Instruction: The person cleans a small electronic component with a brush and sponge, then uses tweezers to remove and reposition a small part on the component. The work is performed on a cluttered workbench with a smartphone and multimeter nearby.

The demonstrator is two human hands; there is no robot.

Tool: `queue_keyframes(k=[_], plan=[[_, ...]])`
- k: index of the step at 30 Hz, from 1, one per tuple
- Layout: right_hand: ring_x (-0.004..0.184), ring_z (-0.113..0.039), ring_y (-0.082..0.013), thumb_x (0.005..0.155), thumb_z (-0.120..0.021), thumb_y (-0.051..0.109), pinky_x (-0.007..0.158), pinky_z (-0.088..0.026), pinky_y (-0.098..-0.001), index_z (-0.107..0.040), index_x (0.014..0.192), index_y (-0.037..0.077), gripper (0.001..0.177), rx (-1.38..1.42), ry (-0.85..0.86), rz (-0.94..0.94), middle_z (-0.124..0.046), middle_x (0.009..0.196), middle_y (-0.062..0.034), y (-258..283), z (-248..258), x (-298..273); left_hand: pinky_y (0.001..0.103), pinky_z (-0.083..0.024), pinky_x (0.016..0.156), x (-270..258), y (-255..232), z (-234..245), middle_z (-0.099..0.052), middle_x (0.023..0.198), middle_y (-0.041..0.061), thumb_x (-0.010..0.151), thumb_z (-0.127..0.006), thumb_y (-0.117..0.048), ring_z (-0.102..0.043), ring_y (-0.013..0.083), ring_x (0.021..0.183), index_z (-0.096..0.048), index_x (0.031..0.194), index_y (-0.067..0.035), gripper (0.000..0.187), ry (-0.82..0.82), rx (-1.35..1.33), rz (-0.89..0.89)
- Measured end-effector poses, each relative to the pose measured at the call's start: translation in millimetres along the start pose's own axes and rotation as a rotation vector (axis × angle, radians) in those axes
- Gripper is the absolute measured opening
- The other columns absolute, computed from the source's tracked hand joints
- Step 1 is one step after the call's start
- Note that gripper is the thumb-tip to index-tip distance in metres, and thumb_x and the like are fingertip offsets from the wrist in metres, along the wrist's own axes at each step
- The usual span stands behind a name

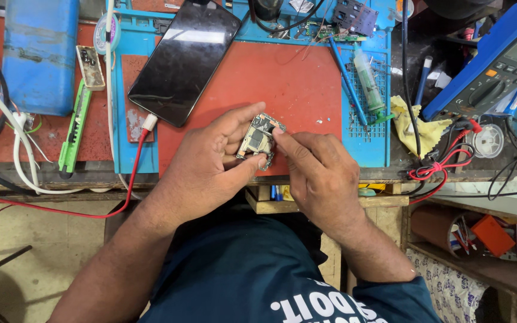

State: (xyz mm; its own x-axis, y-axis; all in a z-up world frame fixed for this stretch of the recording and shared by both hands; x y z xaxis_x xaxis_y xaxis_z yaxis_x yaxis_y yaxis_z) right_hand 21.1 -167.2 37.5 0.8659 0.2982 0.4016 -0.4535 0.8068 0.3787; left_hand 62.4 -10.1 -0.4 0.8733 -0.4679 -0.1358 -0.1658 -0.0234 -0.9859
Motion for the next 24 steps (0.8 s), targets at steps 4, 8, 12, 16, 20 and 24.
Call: queue_keyframes(k=[4, 8, 12, 16, 20, 24], plan=[[0.086, -0.067, -0.0247, 0.094, -0.076, -0.003, 0.075, -0.054, -0.0367, -0.072, 0.121, 0.005, 0.028, 0.07, 0.005, -0.055, -0.071, 0.102, -0.0059, -5, 1, 2, 0.028, -0.062, 0.095, -2, 0, 0, -0.07, 0.131, 0.013, 0.095, -0.066, -0.003, -0.071, 0.013, 0.11, -0.04, 0.153, 0.001, 0.063, 0.033, -0.059, -0.043], [0.097, -0.073, -0.0216, 0.095, -0.072, -0.004, 0.081, -0.06, -0.0303, -0.072, 0.12, 0.01, 0.029, 0.194, 0.004, -0.069, -0.069, 0.111, -0.0083, -3, 4, 0, 0.025, -0.061, 0.09, -4, 3, 0, -0.073, 0.124, 0.012, 0.102, -0.058, -0.003, -0.07, 0.0094, 0.1, -0.04, 0.155, 0.001, 0.056, 0.041, -0.098, -0.047], [0.084, -0.072, -0.0183, 0.09, -0.075, -0.004, 0.07, -0.058, -0.0282, -0.074, 0.12, 0.009, 0.033, 0.206, 0.033, -0.125, -0.071, 0.106, -0.0095, -5, 5, -3, 0.024, -0.06, 0.09, -5, 6, 0, -0.071, 0.127, 0.011, 0.103, -0.054, -0.001, -0.069, 0.0084, 0.1, -0.04, 0.155, 0.001, 0.053, 0.055, -0.156, -0.048], [0.084, -0.072, -0.0198, 0.092, -0.077, -0.001, 0.072, -0.057, -0.0303, -0.073, 0.123, 0.007, 0.033, 0.185, 0.045, -0.112, -0.073, 0.102, -0.0084, -5, 7, -1, 0.024, -0.059, 0.093, -6, 4, 0, -0.071, 0.13, 0.011, 0.103, -0.053, 0.001, -0.068, 0.0082, 0.103, -0.042, 0.154, 0.001, 0.052, 0.061, -0.166, -0.057], [0.089, -0.075, -0.0157, 0.095, -0.076, 0.002, 0.075, -0.06, -0.0276, -0.073, 0.121, 0.008, 0.026, 0.327, 0.035, -0.212, -0.075, 0.105, -0.0072, -11, 7, -3, 0.025, -0.059, 0.094, -7, 3, 0, -0.07, 0.129, 0.011, 0.103, -0.053, 0.002, -0.068, 0.0085, 0.106, -0.042, 0.154, 0.0, 0.052, 0.061, -0.164, -0.061], [0.081, -0.073, -0.0154, 0.09, -0.079, 0.002, 0.068, -0.057, -0.0274, -0.076, 0.116, 0.008, 0.026, 0.312, 0.04, -0.218, -0.073, 0.098, -0.0092, -13, 8, -2, 0.025, -0.058, 0.096, -7, 1, -1, -0.069, 0.132, 0.011, 0.104, -0.051, 0.003, -0.067, 0.0082, 0.112, -0.042, 0.153, 0.001, 0.051, 0.082, -0.212, -0.053]])
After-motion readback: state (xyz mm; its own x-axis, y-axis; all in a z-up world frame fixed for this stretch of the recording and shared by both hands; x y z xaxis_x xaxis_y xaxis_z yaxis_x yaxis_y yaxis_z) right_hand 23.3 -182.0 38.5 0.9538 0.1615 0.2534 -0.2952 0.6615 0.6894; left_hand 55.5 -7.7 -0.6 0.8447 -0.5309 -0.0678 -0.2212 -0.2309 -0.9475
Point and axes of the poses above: each hand's wrist, its own x-axis towards the middle knuckle, its own z-axis out of the back of the hand, y = z × x, the point moved 6 cm from there along x, towards the middle knuckle
